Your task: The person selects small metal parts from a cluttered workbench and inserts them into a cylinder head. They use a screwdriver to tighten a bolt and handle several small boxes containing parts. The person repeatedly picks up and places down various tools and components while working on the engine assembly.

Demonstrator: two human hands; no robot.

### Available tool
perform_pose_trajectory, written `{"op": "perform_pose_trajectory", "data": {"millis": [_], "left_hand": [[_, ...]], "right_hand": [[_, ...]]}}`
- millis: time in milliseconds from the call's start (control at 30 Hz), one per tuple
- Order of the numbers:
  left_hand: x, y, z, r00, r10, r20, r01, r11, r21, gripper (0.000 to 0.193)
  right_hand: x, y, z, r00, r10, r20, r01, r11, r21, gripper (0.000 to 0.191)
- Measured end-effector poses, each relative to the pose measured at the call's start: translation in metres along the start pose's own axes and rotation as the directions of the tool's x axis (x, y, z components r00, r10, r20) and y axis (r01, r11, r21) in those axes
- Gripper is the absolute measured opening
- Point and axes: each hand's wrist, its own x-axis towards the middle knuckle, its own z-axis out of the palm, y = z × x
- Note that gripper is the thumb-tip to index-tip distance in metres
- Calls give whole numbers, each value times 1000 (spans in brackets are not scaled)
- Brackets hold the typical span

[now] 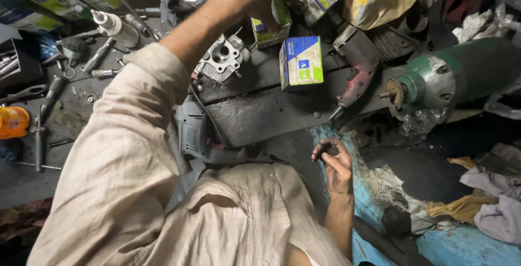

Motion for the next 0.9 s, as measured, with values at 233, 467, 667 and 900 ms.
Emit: {"op": "perform_pose_trajectory", "data": {"millis": [233, 467, 667, 900], "left_hand": [[-14, 4, -22, 992, -67, 103, 89, 970, -226, 104], [-82, -5, -31, 979, 46, -201, -33, 997, 66, 108], [-80, -9, -20, 999, -41, 25, 30, 940, 339, 50], [7, -15, 21, 987, 140, -72, -100, 911, 400, 9]], "right_hand": [[-1, 0, -13, 1000, -16, -22, 16, 999, 29, 36], [8, -4, -28, 997, -33, -69, 37, 998, 55, 35], [29, -6, -24, 1000, -10, -22, 11, 999, 34, 33], [52, -6, 4, 997, 26, 74, -21, 997, -70, 34]]}}
